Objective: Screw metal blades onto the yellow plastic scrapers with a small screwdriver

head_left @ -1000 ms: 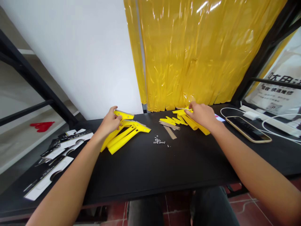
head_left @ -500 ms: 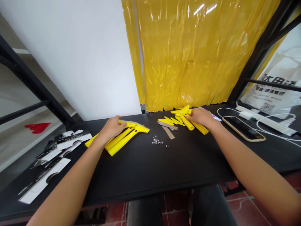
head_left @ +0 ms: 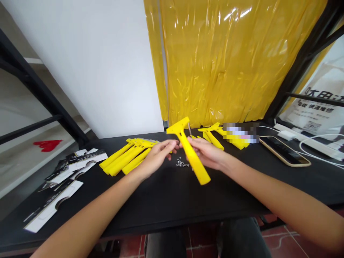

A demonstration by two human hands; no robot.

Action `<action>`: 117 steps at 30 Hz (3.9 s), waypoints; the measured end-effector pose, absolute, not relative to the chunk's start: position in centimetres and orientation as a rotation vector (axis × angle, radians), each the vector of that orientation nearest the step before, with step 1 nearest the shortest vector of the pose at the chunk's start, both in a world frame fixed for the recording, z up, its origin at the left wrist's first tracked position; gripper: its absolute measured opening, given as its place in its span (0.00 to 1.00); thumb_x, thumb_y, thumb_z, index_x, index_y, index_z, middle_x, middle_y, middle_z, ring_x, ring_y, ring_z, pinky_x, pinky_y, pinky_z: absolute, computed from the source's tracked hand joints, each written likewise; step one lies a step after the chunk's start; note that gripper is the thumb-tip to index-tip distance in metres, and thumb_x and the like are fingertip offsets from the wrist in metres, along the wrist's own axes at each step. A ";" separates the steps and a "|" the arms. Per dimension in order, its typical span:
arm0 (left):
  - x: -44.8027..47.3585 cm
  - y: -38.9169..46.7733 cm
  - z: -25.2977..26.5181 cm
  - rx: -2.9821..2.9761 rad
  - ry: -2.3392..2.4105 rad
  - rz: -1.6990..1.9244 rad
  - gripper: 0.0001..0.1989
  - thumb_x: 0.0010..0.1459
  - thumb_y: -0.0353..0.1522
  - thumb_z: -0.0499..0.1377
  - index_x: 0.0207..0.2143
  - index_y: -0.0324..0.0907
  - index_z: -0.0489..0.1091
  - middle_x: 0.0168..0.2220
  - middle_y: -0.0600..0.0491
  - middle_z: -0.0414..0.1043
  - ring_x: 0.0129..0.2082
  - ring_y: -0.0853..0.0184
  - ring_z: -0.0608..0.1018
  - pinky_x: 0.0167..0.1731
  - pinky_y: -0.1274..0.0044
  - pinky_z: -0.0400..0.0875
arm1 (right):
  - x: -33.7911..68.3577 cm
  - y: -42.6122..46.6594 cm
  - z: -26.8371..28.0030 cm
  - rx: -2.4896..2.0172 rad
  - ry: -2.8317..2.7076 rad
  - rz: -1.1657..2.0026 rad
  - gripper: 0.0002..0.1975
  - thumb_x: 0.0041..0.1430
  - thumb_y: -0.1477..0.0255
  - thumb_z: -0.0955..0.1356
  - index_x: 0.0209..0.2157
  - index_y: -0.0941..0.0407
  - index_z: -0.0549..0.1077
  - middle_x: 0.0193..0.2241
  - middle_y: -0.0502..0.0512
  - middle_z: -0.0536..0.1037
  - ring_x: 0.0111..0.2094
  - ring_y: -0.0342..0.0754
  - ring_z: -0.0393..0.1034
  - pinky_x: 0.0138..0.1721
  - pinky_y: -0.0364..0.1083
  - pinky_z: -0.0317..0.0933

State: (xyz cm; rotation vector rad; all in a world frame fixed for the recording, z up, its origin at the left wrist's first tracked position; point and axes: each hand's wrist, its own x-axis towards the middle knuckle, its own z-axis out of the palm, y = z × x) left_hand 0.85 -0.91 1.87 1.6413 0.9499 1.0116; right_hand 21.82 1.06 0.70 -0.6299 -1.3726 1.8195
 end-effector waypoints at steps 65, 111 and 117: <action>-0.6 -0.1 1.4 1.786 0.957 0.536 0.16 0.65 0.44 0.57 0.31 0.42 0.66 0.20 0.57 0.69 0.14 0.73 0.69 0.18 0.79 0.63 | 21.5 1.2 -0.5 -1.038 -1.895 1.058 0.13 0.55 0.60 0.71 0.28 0.55 0.74 0.24 0.47 0.71 0.27 0.43 0.61 0.31 0.45 0.56; -0.4 1.0 0.1 1.602 1.123 0.490 0.26 0.64 0.46 0.55 0.17 0.40 0.65 0.14 0.53 0.65 0.10 0.72 0.66 0.10 0.80 0.60 | 26.6 7.4 -1.7 -1.861 -2.273 -0.009 0.26 0.63 0.51 0.62 0.49 0.55 0.78 0.45 0.65 0.80 0.48 0.63 0.73 0.42 0.53 0.64; -0.6 1.2 -0.2 1.598 1.105 0.483 0.26 0.65 0.45 0.54 0.17 0.41 0.65 0.15 0.54 0.65 0.10 0.73 0.66 0.10 0.80 0.60 | 26.6 7.7 -1.4 -1.927 -2.223 0.066 0.28 0.63 0.49 0.61 0.41 0.57 0.80 0.43 0.67 0.80 0.46 0.62 0.74 0.41 0.52 0.64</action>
